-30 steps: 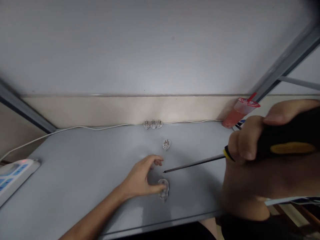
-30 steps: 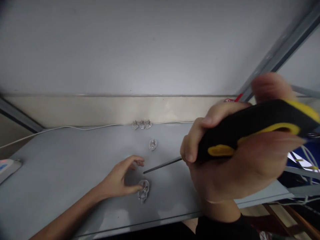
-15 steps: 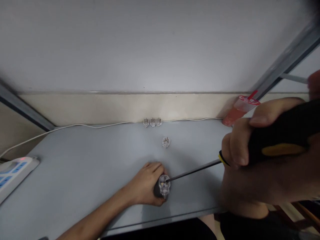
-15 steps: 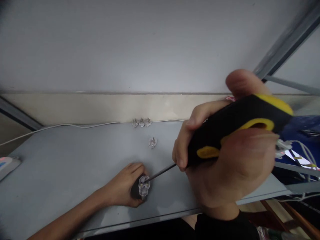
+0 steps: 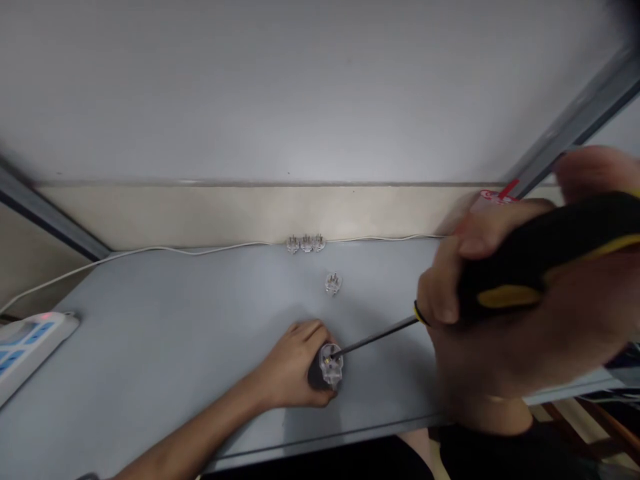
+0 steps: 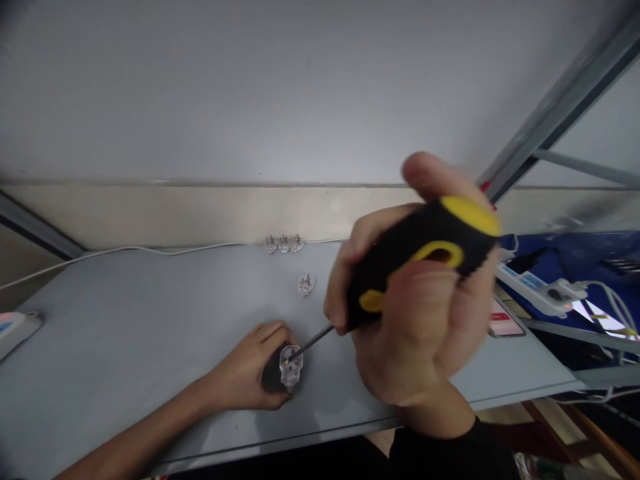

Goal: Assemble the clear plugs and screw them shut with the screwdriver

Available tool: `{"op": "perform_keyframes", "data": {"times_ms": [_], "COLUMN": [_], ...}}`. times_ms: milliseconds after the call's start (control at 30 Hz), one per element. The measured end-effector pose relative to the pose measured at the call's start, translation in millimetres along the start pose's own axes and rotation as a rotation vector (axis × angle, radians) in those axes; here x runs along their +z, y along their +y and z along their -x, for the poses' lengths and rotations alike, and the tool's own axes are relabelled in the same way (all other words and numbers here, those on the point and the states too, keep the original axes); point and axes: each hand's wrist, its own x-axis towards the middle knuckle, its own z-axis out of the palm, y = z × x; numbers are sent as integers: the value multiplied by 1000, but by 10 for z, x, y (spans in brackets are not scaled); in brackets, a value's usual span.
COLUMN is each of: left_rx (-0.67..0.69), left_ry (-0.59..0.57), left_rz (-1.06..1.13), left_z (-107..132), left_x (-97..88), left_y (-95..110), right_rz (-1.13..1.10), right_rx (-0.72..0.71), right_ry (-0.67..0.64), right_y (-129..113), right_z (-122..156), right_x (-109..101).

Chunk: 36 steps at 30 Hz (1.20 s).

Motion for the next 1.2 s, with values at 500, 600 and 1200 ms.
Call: {"op": "perform_keyframes", "data": {"times_ms": [500, 600, 1200], "left_rx": [-25, -24, -53], "left_ry": [-4, 7, 5], "left_rz": [40, 47, 68], "left_z": [-44, -57, -65], "left_x": [78, 99, 80], "left_y": [-202, -226, -219], "right_rz": [-320, -302, -334], "right_rx": [-116, -91, -95], "right_ry": [-527, -540, -549], "right_y": [83, 82, 127], "right_z": [-404, -427, -483], "right_x": [-72, -100, -130]}}
